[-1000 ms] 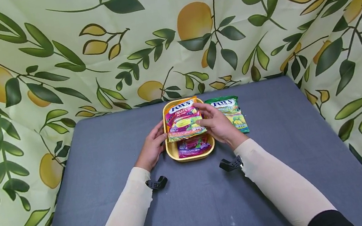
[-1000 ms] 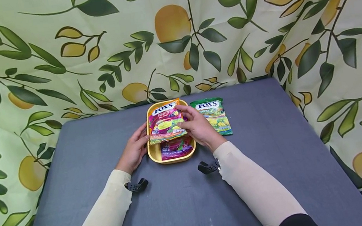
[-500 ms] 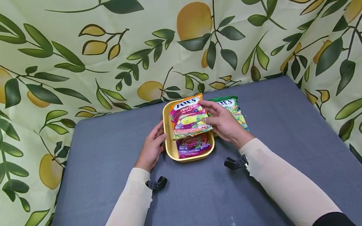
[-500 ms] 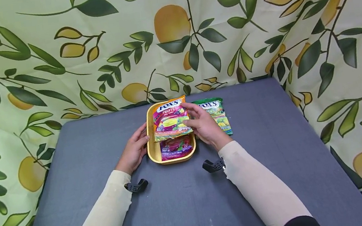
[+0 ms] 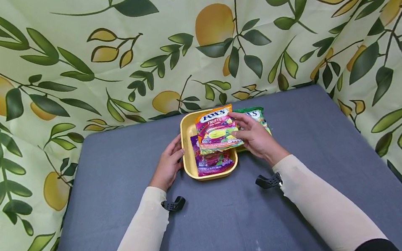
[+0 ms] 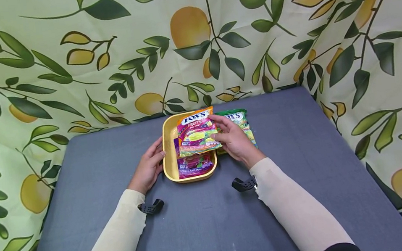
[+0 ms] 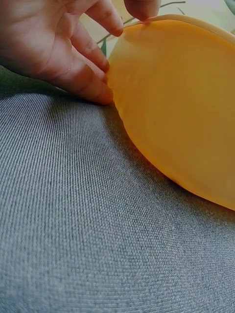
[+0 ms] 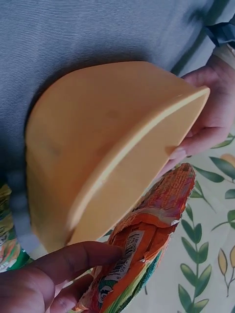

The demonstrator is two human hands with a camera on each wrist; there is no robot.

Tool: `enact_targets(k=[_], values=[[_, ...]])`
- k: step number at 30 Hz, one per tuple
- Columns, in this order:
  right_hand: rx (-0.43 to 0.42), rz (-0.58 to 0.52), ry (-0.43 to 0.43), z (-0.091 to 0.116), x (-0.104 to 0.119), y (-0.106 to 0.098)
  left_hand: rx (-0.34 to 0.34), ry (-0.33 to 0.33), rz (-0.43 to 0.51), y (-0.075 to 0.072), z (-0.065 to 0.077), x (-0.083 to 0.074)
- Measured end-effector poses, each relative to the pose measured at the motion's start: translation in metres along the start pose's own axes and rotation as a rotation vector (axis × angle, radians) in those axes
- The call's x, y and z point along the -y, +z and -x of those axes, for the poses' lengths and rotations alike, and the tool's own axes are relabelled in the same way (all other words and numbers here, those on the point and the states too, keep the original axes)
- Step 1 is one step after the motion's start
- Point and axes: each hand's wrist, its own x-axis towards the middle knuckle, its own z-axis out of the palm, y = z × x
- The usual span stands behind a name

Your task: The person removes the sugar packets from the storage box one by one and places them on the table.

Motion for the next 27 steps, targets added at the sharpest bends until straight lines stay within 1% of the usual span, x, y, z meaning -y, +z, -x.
enact_targets(k=[5, 13, 19, 27], values=[[0.003, -0.011, -0.008, 0.003, 0.001, -0.007, 0.001, -0.005, -0.007, 0.0, 0.001, -0.001], [0.006, -0.007, -0.011, 0.004, 0.001, -0.012, 0.002, -0.004, -0.004, -0.001, 0.001, -0.001], [-0.007, -0.011, -0.008, 0.006, 0.003, -0.017, -0.004, -0.009, -0.016, -0.001, 0.001, -0.001], [-0.028, -0.018, -0.012, 0.008, 0.004, -0.027, 0.001, 0.002, 0.003, -0.001, 0.001, -0.001]])
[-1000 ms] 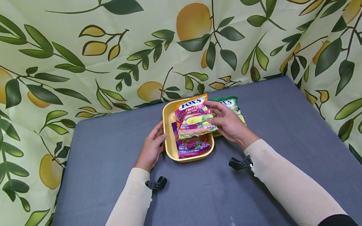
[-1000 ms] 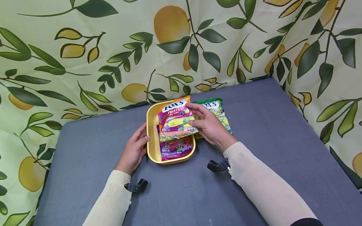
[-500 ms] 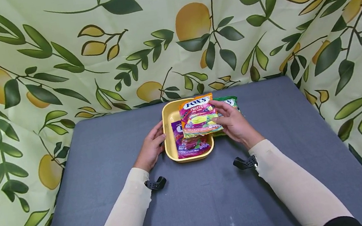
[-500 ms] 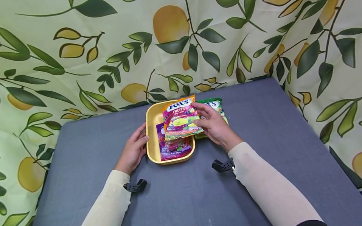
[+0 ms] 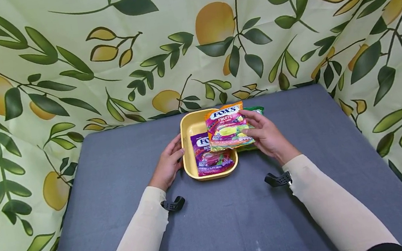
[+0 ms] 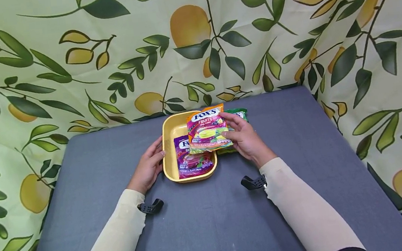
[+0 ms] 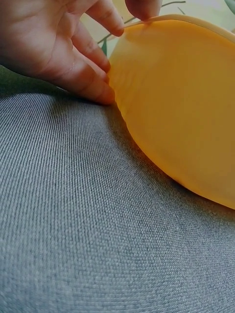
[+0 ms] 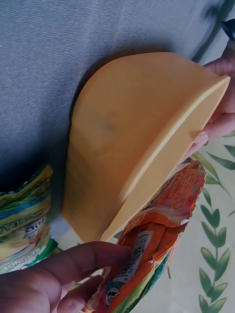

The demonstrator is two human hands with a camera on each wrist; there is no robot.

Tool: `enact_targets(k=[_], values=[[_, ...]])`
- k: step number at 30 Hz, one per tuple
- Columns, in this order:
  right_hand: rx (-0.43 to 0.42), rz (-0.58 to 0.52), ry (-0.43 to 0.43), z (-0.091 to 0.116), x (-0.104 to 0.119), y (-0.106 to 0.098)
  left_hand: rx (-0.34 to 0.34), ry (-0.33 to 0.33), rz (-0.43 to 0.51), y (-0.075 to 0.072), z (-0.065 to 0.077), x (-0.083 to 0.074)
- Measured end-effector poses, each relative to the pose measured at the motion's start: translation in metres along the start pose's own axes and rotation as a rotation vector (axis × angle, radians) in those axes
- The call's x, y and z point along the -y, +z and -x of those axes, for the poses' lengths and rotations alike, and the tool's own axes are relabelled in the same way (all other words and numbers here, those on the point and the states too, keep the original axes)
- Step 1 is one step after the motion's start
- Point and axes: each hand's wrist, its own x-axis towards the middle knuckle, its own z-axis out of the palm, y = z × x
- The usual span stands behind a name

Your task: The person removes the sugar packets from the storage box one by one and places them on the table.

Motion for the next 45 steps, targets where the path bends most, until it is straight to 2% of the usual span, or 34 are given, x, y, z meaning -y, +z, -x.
enact_targets(k=[14, 22, 45], values=[[-0.017, -0.051, -0.027, 0.005, 0.001, -0.016, 0.003, 0.0, 0.004, -0.001, 0.0, 0.0], [-0.034, -0.052, -0.052, 0.012, 0.004, -0.028, 0.041, 0.06, 0.038, 0.0, -0.002, 0.004], [-0.056, -0.059, -0.064, 0.02, 0.007, -0.054, 0.033, 0.031, 0.019, -0.001, -0.001, 0.002]])
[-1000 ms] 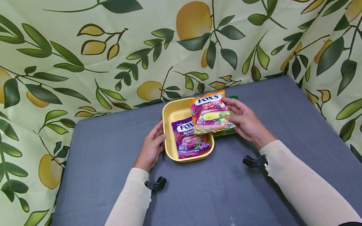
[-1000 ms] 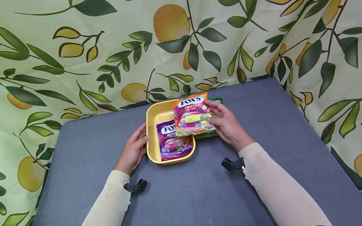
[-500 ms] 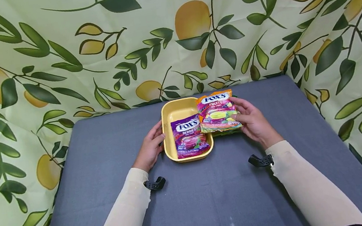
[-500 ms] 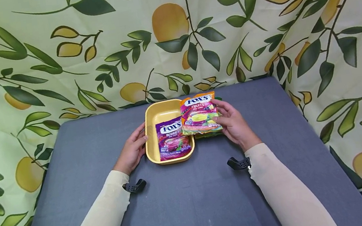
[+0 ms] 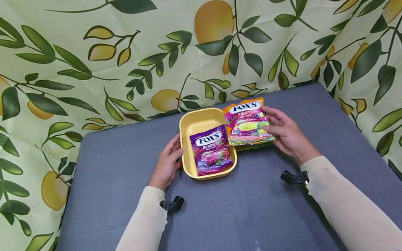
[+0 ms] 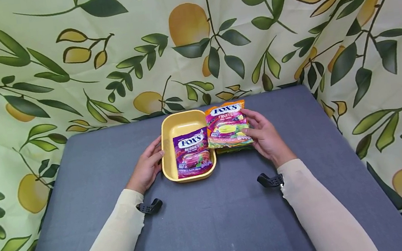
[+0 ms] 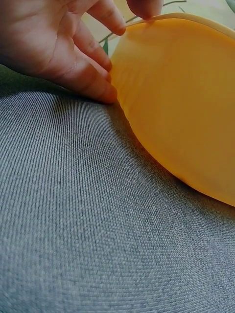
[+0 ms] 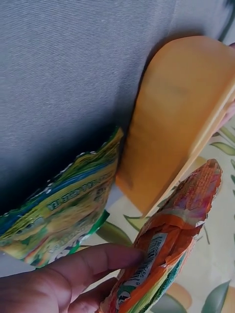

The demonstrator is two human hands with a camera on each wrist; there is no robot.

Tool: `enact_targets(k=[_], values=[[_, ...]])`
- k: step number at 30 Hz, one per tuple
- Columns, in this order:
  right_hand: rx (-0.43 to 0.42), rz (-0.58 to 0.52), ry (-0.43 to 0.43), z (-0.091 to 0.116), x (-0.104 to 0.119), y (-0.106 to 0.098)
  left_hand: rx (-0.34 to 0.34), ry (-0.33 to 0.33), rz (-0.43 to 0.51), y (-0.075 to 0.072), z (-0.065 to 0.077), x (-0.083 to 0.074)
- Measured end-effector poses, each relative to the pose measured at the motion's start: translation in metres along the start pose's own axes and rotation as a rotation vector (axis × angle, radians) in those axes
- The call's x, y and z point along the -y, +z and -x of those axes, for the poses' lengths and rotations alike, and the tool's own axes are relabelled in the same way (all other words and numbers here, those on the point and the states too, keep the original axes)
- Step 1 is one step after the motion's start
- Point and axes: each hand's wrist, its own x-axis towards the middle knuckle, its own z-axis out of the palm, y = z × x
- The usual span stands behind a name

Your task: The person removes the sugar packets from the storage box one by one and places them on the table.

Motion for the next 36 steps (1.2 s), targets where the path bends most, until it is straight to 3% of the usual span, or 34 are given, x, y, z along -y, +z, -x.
enact_targets(k=[36], values=[[-0.038, -0.003, -0.022, 0.019, 0.019, -0.054, -0.033, -0.026, -0.036, 0.002, 0.002, -0.002]])
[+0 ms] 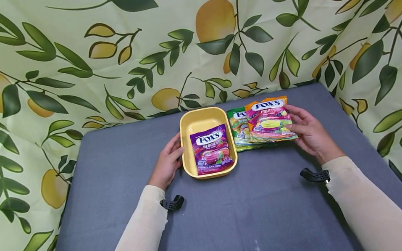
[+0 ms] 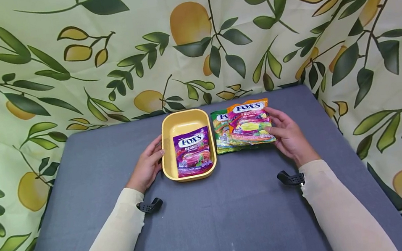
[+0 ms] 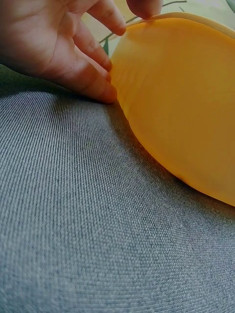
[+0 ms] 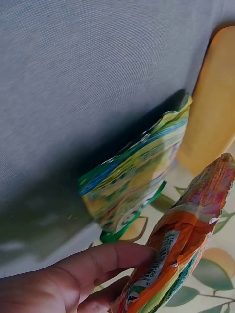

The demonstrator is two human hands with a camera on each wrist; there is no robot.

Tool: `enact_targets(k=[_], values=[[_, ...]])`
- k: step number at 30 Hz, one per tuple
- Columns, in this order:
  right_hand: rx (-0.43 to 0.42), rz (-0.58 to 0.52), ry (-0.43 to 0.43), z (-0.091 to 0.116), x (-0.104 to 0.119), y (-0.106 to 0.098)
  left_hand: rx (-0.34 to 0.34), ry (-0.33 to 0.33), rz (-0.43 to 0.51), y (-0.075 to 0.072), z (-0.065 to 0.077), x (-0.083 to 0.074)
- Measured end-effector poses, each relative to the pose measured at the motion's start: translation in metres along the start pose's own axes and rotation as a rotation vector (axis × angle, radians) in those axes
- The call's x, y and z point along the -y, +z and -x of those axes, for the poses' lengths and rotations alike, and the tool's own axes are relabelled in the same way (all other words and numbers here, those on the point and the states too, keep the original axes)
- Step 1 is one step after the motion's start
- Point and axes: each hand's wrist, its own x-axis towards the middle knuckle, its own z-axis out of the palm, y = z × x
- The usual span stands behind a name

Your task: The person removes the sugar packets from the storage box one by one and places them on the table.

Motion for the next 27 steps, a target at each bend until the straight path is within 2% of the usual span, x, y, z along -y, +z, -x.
enact_targets(k=[8, 11, 17, 24, 27], values=[[-0.056, 0.032, 0.023, 0.004, 0.005, -0.015, 0.006, 0.003, 0.008, 0.001, -0.001, 0.001], [-0.064, -0.008, 0.025, 0.005, 0.003, -0.02, 0.006, 0.002, 0.01, 0.0, -0.001, 0.001], [-0.058, -0.052, 0.013, 0.007, 0.003, -0.032, 0.007, 0.005, 0.012, -0.001, 0.0, 0.003], [-0.058, -0.026, -0.012, 0.009, 0.007, -0.049, -0.003, -0.003, 0.021, 0.001, 0.0, 0.0], [-0.047, -0.052, -0.007, 0.009, 0.009, -0.056, 0.002, 0.004, 0.027, 0.0, 0.001, 0.0]])
